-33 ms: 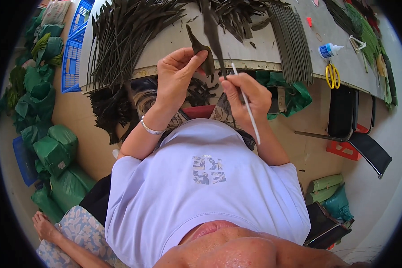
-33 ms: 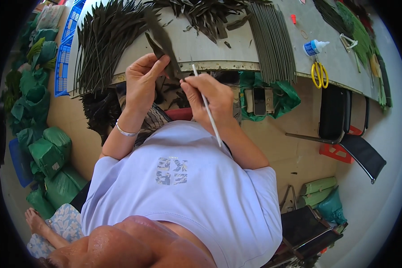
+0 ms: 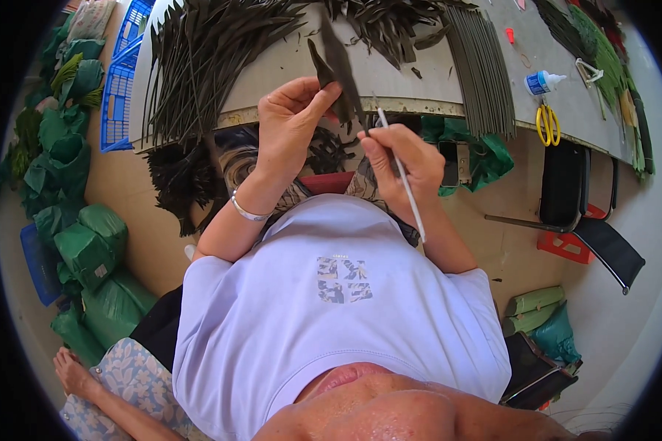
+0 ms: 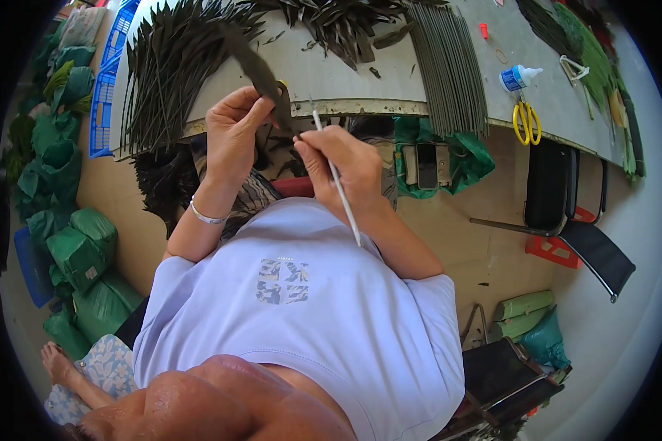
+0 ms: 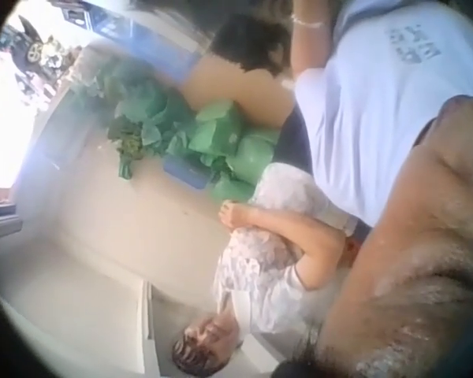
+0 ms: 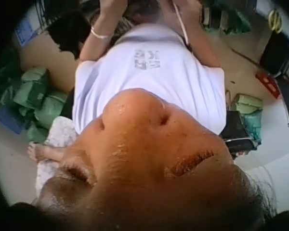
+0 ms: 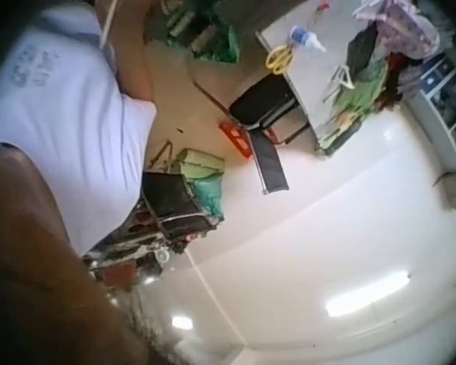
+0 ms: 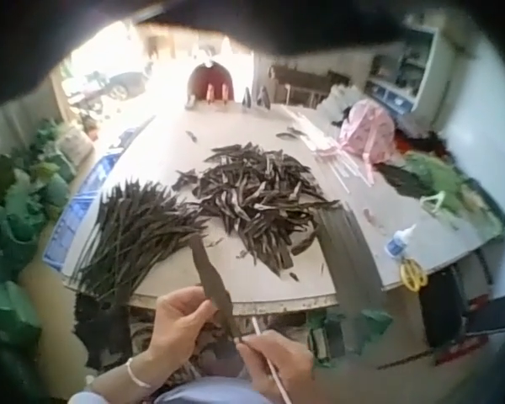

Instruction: The person assembles artificial leaves onto plastic sticks using glue, applying the glue with a glue applicator stick.

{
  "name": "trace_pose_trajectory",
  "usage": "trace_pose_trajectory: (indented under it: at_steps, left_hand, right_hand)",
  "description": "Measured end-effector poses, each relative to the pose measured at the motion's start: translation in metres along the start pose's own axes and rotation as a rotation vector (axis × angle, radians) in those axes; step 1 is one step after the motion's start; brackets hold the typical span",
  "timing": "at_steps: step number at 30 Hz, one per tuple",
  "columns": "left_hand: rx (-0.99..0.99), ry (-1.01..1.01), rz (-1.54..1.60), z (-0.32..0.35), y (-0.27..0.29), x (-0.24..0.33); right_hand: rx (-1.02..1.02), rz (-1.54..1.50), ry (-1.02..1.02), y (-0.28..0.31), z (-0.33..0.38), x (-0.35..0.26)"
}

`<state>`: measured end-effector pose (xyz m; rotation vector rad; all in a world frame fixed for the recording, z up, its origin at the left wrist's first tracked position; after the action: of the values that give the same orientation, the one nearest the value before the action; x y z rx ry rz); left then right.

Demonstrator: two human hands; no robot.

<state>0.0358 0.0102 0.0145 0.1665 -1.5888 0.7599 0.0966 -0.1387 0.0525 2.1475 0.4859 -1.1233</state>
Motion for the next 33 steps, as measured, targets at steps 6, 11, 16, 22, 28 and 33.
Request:
trace_pose_trajectory:
  at_steps: [6, 11, 16, 22, 28, 33]
  left_hand:
    - [-0.037, -0.008, -0.009, 0.004, -0.006, 0.008]
    - [-0.069, 0.041, 0.049, 0.007, -0.005, 0.006]
    - [-0.080, 0.055, 0.076, 0.007, -0.007, 0.008]
    - [-0.127, 0.067, 0.097, 0.005, -0.006, 0.006]
    - [-0.217, 0.150, 0.377, 0.008, -0.009, 0.007]
    - [-0.161, 0.004, 0.244, 0.014, -0.003, -0.005]
  right_hand:
    - [-0.086, 0.087, 0.033, -0.008, 0.004, -0.002]
    - [-0.085, 0.050, -0.039, -0.007, 0.004, 0.003]
    - [-0.090, 0.064, -0.035, -0.004, 0.003, 0.003]
    - [-0.098, 0.096, -0.011, -0.002, -0.001, 0.002]
    - [-0.094, 0.122, 0.006, 0.002, -0.004, 0.000]
    - [-0.105, 0.096, 0.048, -0.002, -0.003, 0.000]
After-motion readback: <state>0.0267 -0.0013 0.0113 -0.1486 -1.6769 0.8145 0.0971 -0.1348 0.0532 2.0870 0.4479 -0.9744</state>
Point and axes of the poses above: each hand's wrist, its own z-axis away from the middle knuckle, its own y-axis out of the back of the hand, x = y × z, the point moved 5 cm from there along -z, towards the middle knuckle, and after that the axes turned 6 degrees about -x, right-handed, at the moved point
